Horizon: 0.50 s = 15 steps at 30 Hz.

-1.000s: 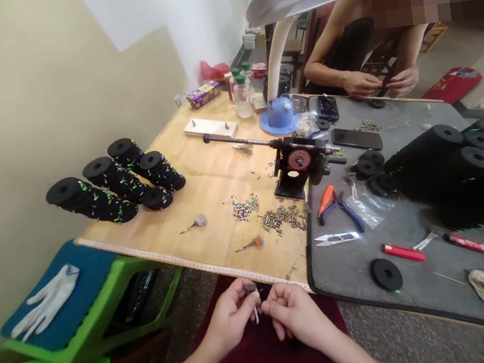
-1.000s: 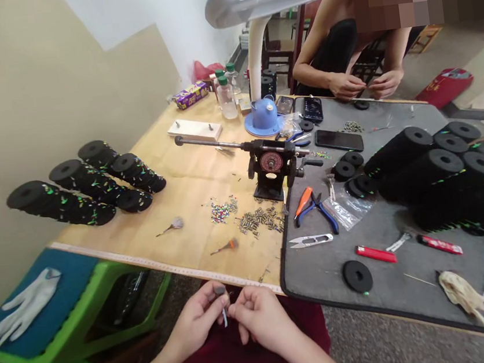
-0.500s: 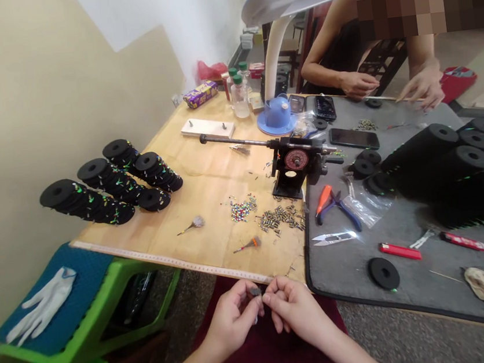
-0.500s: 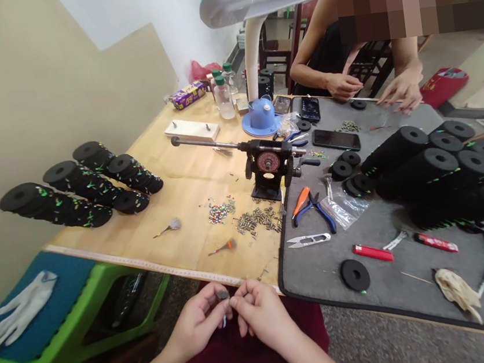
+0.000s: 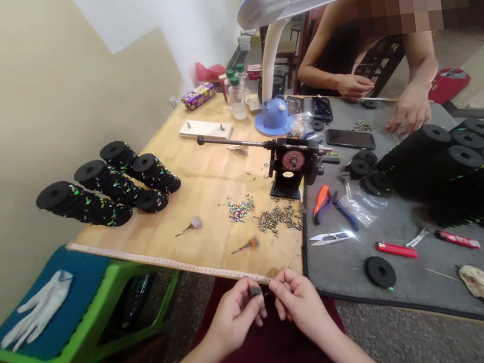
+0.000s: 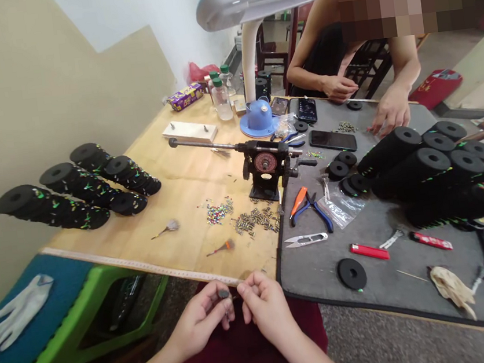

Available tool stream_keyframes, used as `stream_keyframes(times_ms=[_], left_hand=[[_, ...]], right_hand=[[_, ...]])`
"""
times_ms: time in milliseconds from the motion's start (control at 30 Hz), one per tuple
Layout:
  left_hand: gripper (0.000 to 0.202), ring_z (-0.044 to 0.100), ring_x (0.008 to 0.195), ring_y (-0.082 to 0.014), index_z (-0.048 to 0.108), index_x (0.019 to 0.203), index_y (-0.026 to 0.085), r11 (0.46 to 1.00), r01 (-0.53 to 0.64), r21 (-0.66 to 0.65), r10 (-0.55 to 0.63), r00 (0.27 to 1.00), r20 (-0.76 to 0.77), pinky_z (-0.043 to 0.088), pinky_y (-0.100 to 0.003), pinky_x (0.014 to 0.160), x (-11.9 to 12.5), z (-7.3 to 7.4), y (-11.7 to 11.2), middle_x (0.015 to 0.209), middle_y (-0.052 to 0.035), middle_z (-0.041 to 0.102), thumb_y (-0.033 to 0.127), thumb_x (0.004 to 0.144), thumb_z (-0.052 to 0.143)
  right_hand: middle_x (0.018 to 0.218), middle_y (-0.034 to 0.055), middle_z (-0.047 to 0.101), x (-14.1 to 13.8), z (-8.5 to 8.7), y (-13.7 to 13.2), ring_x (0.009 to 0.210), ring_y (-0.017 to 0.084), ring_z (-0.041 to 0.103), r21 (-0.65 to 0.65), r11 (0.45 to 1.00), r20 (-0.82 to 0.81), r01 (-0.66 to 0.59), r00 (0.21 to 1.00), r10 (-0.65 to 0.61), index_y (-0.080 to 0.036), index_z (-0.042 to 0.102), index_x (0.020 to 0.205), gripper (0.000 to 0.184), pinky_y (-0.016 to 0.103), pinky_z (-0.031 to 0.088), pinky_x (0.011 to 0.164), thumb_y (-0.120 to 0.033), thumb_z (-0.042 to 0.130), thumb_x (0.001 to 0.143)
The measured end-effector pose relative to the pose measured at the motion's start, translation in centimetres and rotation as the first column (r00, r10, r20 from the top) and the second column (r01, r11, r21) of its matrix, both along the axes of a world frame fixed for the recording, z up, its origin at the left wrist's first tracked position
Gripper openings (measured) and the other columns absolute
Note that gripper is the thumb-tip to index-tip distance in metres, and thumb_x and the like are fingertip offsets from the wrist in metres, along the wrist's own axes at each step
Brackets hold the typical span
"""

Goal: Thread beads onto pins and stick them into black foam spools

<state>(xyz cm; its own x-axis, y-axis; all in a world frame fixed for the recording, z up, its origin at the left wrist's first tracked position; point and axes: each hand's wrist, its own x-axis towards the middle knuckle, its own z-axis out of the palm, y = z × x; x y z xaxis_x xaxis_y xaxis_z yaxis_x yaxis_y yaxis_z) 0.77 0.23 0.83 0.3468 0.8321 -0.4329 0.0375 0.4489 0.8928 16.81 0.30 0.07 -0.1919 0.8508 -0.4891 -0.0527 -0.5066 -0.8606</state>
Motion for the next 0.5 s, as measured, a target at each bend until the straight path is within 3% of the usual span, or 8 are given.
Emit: stream_keyframes(times_ms=[167, 300, 500], left_hand=[[0.027, 0.053, 0.054, -0.0104, 0.048, 0.078, 0.018, 1.0, -0.017, -0.01, 0.017, 1.0, 0.005, 0.046, -0.022, 0.049, 0.4, 0.9, 0.4, 0.065, 0.0033, 0.053, 0.031, 0.07, 0.07], [0.011, 0.048, 0.046, -0.0099, 0.051, 0.076, 0.018, 1.0, 0.028, 0.004, -0.027, 0.996, -0.089, 0.042, -0.021, 0.047, 0.6, 1.0, 0.7, 0.054, 0.0045, 0.052, 0.024, 0.073, 0.06], [0.006, 0.052, 0.06, -0.0135, 0.056, 0.065, 0.016, 0.971, 0.035, 0.235, 0.022, 0.972, -0.236, 0.044, -0.023, 0.06, 0.7, 0.7, 1.1, 0.062, -0.0005, 0.059, 0.019, 0.07, 0.057]], right_hand=[[0.035, -0.012, 0.038, 0.0, 0.1, 0.0, 0.032, 0.005, 0.028, 0.051, 0.998, 0.0, 0.034, 0.999, -0.034, -0.02, 0.043, 0.067, 0.046, 0.019, 0.02, 0.039, -0.063, 0.058, 0.076], [0.037, -0.0116, 0.038, 0.0, 0.2, -0.2, 0.033, 0.005, 0.028, 0.071, 0.997, 0.02, 0.026, 0.999, -0.028, -0.02, 0.043, 0.068, 0.045, 0.019, 0.019, 0.039, -0.062, 0.057, 0.078], [0.041, -0.0101, 0.039, 0.0, 0.6, 0.0, 0.037, 0.006, 0.031, 0.112, 0.993, 0.063, -0.035, 0.998, 0.029, -0.021, 0.043, 0.067, 0.044, 0.02, 0.024, 0.042, -0.061, 0.054, 0.08]])
